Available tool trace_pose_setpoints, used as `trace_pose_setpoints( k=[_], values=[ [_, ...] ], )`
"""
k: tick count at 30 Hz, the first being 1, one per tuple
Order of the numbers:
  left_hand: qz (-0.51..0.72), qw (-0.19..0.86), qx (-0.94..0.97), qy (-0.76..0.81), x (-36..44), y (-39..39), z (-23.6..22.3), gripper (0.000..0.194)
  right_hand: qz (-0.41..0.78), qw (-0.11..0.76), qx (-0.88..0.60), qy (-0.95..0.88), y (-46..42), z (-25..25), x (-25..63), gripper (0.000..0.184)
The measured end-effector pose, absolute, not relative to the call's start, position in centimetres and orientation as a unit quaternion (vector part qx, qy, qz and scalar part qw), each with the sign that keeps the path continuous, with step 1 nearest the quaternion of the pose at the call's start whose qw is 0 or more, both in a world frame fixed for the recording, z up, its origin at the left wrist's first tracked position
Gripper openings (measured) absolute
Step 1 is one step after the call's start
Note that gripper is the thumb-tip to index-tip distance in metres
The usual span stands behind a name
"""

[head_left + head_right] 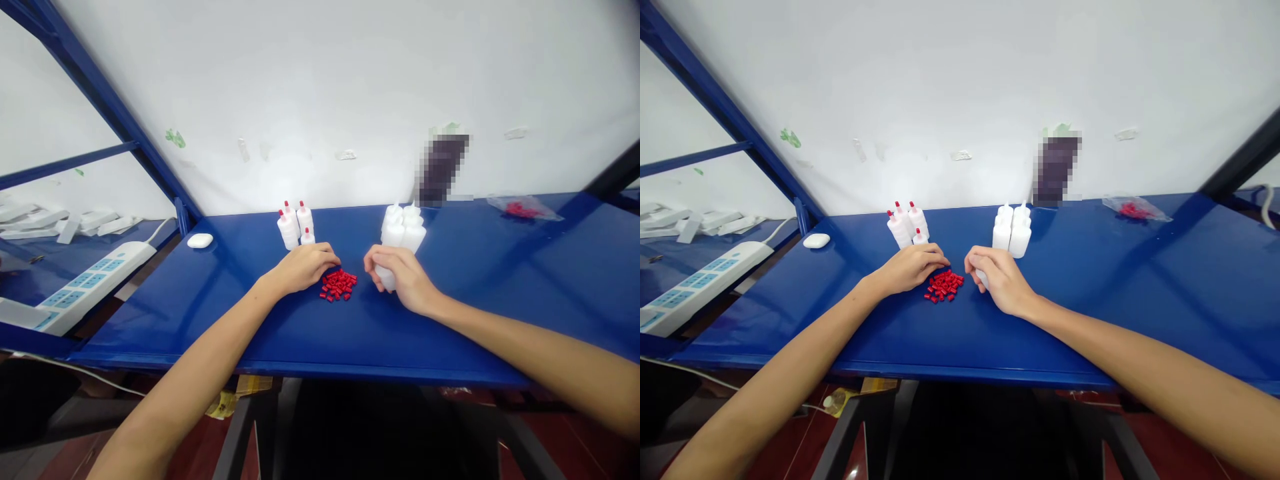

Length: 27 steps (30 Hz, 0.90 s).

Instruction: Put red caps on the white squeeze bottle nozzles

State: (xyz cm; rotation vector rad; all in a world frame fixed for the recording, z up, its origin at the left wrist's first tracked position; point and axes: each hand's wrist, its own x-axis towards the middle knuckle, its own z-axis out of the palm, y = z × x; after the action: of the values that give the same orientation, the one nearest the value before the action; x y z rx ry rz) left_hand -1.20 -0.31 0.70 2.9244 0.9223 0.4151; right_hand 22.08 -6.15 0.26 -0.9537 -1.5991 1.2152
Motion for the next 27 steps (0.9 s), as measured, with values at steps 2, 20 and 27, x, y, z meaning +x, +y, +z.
trace_pose_setpoints(
  k=[2,20,27],
  values=[
    [0.155,0.014,0.946,0.285,-1.1,-0.3,0.7,0.027,0.477,0.432,-0.389,-0.659,-6.1,0.4,22.0,0.02],
    [0.456,0.199,0.843,0.204,2.4,-4.7,2.1,0.013,0.257,0.352,-0.41,-0.801,-7.1,0.8,21.9,0.018],
    [0.424,0.171,0.869,0.189,2.6,-5.3,2.0,0.016,0.258,0.335,-0.409,-0.809,-7.0,0.7,22.0,0.022]
  ],
)
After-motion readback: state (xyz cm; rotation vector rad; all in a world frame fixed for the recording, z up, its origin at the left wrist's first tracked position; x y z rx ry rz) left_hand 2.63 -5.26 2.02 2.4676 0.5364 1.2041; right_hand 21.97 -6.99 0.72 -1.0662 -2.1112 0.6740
